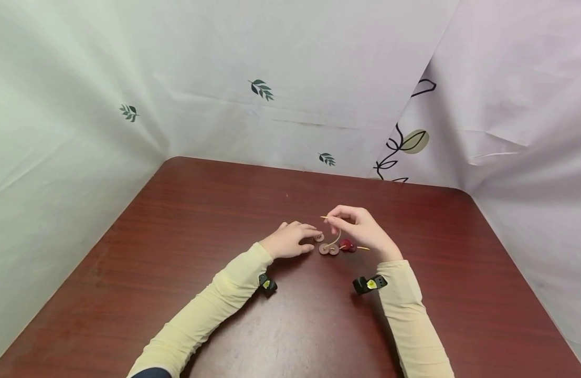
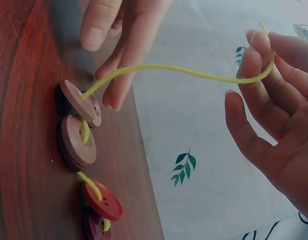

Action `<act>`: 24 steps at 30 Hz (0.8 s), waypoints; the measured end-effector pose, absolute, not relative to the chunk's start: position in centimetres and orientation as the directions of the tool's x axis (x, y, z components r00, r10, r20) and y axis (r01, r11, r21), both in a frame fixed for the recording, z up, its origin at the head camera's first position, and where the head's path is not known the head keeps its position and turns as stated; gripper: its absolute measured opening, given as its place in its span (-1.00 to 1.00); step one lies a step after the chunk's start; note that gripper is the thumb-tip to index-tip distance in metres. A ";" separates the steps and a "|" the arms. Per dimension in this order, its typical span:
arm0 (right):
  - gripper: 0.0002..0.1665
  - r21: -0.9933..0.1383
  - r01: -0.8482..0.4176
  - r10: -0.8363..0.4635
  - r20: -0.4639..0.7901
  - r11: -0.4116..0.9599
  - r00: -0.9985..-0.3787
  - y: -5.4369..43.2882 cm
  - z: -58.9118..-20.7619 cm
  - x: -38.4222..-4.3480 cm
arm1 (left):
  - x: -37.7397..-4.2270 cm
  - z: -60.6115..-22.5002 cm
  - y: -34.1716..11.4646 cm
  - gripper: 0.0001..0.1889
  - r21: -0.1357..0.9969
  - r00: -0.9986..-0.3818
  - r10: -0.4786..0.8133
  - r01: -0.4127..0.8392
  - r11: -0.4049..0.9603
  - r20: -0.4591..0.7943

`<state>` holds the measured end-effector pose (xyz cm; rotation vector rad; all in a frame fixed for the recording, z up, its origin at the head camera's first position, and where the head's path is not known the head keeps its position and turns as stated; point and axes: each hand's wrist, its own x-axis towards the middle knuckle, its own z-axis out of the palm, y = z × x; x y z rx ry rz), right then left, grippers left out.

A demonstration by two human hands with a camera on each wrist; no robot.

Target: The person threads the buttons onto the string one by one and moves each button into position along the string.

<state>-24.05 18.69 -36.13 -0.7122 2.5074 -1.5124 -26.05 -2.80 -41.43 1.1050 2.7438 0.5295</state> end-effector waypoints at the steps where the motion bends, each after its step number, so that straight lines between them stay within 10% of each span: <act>1: -0.79 -0.860 -0.329 -0.457 0.130 0.390 -0.880 18.7 -36.1 -24.0 | -26.0 -41.4 -2.8 -0.56 0.368 -0.726 0.687 0.638 0.677 -0.005; 24: -0.85 -0.814 -0.371 -0.473 0.136 0.448 -0.870 18.6 -36.7 -24.1 | -25.4 -41.1 -2.6 -0.76 0.328 -0.795 0.605 0.583 0.744 0.041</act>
